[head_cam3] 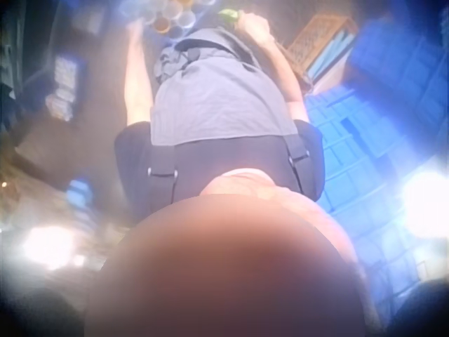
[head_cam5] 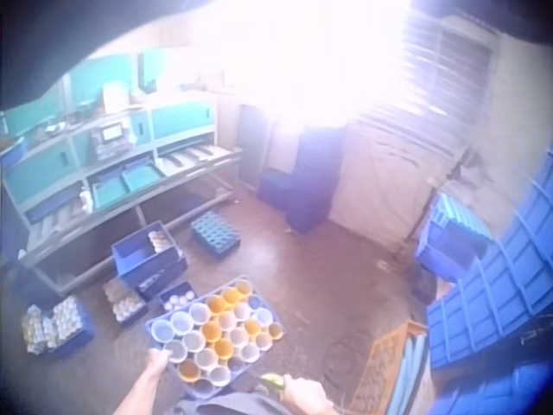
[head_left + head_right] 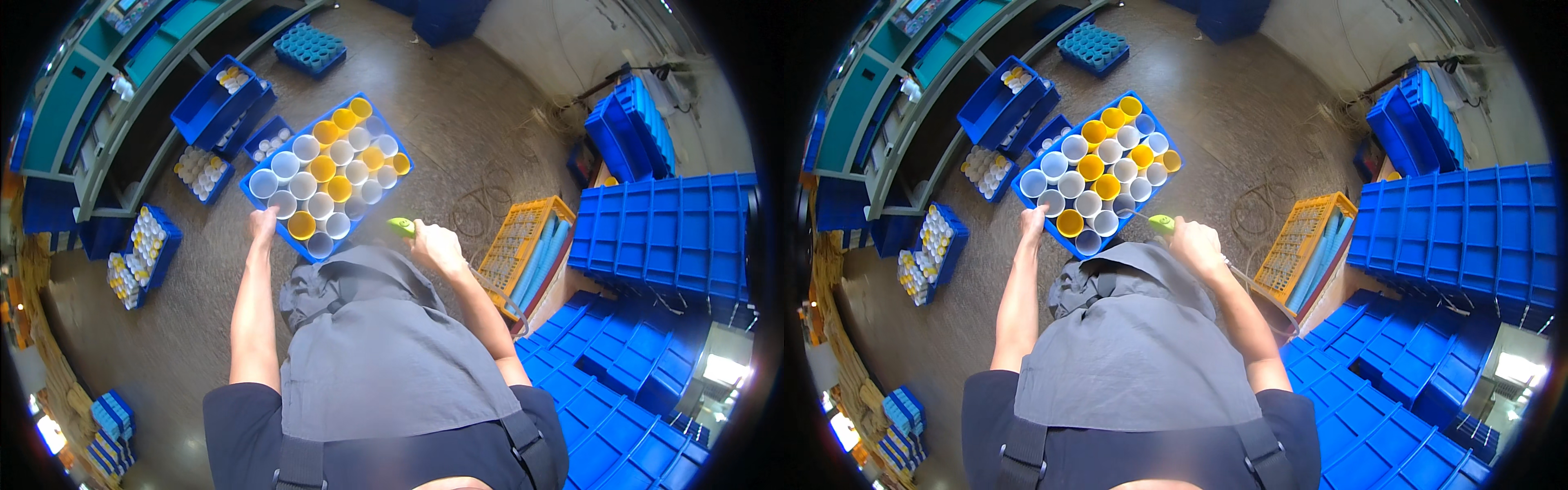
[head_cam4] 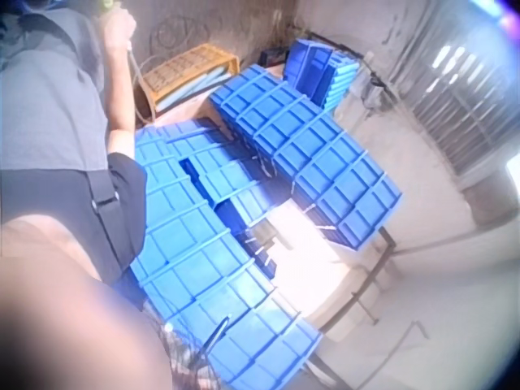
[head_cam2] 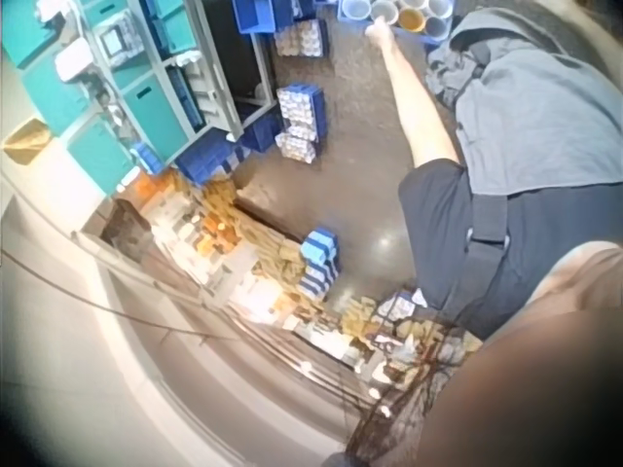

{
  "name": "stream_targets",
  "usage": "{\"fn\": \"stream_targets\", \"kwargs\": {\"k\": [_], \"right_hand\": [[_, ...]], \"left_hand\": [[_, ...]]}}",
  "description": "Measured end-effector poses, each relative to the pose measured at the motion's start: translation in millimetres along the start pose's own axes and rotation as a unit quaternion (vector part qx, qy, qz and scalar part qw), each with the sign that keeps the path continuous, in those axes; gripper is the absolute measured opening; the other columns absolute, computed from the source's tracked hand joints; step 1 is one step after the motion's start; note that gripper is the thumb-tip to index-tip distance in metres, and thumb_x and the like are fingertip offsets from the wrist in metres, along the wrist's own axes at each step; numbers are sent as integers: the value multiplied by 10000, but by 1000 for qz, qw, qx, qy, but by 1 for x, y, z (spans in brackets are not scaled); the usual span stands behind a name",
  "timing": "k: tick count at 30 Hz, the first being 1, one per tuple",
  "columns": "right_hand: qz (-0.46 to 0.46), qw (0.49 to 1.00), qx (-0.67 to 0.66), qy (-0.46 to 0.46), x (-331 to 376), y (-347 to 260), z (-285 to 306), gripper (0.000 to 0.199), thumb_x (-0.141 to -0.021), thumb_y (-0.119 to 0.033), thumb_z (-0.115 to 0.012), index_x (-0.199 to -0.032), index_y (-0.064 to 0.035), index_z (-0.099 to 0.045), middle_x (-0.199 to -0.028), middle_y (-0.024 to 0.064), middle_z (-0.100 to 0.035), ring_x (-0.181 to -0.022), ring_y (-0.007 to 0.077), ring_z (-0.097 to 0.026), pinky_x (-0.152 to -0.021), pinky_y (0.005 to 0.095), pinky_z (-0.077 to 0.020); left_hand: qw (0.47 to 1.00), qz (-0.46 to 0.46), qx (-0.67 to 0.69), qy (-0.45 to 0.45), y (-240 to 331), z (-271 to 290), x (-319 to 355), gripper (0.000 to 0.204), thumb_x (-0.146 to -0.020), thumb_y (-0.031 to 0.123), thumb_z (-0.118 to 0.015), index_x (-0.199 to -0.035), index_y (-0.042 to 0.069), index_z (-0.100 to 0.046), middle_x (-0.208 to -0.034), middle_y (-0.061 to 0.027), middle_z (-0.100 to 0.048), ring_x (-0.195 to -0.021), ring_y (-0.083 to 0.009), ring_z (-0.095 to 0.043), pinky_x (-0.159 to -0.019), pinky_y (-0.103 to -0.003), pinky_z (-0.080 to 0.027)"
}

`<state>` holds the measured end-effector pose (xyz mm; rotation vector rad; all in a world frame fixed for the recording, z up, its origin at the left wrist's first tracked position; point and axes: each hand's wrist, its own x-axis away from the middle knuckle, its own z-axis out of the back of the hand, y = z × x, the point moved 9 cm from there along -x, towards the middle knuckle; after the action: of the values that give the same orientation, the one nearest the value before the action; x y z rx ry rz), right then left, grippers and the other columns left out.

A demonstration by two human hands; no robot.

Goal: The person fills yellow and white plastic containers from a stack into a blue tray, then carries the tray to a machine and places it on a conveyor belt. The person repeats this process multiple times, filling and transporting trays of containers.

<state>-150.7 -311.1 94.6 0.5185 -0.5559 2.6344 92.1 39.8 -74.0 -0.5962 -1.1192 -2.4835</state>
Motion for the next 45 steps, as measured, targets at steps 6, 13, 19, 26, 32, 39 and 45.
{"fn": "stream_targets", "kwargs": {"k": [6, 13, 19, 26, 32, 39, 45], "right_hand": [[43, 998, 10, -48, 2, -30, -9, 340, -939, -323, -602, -1041, 1, -613, -843, 246, -708, -816, 413, -704, -756, 505, -548], [69, 995, 9, -66, 4, -51, -17, 364, -951, -349, -597, -1034, 5, -611, -829, 231, -709, -797, 415, -699, -745, 507, -541], [94, 994, 20, -56, 3, -63, -25, 372, -952, -359, -604, -1011, 7, -615, -801, 224, -706, -770, 407, -699, -718, 506, -542], [115, 993, 14, -17, -6, -94, -19, 367, -951, -346, -608, -1037, 11, -585, -781, 221, -701, -752, 399, -699, -698, 498, -545], [83, 995, 42, -30, -43, -96, -20, 339, -943, -312, -596, -1037, 13, -586, -797, 232, -705, -768, 399, -710, -698, 494, -558], [-4, 994, 99, 46, -121, -56, 19, 347, -941, -342, -588, -1025, -5, -586, -801, 228, -708, -746, 395, -714, -686, 497, -568], [41, 996, 65, 47, -162, -100, 50, 309, -946, -304, -586, -1007, -2, -566, -781, 234, -694, -729, 394, -704, -669, 500, -560]], "left_hand": [[999, 37, -20, 20, -1, -7, -11, 485, -780, 343, -704, -1001, -88, -730, -1038, -285, -719, -1038, -387, -697, -919, -434, -501], [997, 48, 13, 54, 30, -5, 13, 421, -771, 243, -627, -986, -109, -714, -1029, -301, -714, -1029, -392, -698, -889, -438, -514], [996, 44, -18, 78, 40, 2, 19, 430, -795, 284, -634, -1003, -82, -721, -1060, -280, -714, -1050, -390, -686, -922, -433, -504], [995, 48, -47, 68, 27, 5, 18, 384, -794, 229, -563, -969, -73, -726, -1032, -296, -710, -1028, -413, -692, -893, -456, -527], [994, 67, -60, 61, 13, 16, 22, 435, -835, 312, -608, -1010, -70, -722, -1081, -303, -698, -1085, -435, -667, -926, -472, -516], [997, 68, -24, 41, -5, 46, -9, 459, -835, 368, -674, -941, -74, -733, -989, -287, -721, -996, -425, -696, -860, -474, -513], [998, 36, -19, 40, 7, 61, -48, 472, -810, 409, -720, -829, -63, -735, -861, -252, -737, -863, -368, -731, -765, -465, -509]]}}
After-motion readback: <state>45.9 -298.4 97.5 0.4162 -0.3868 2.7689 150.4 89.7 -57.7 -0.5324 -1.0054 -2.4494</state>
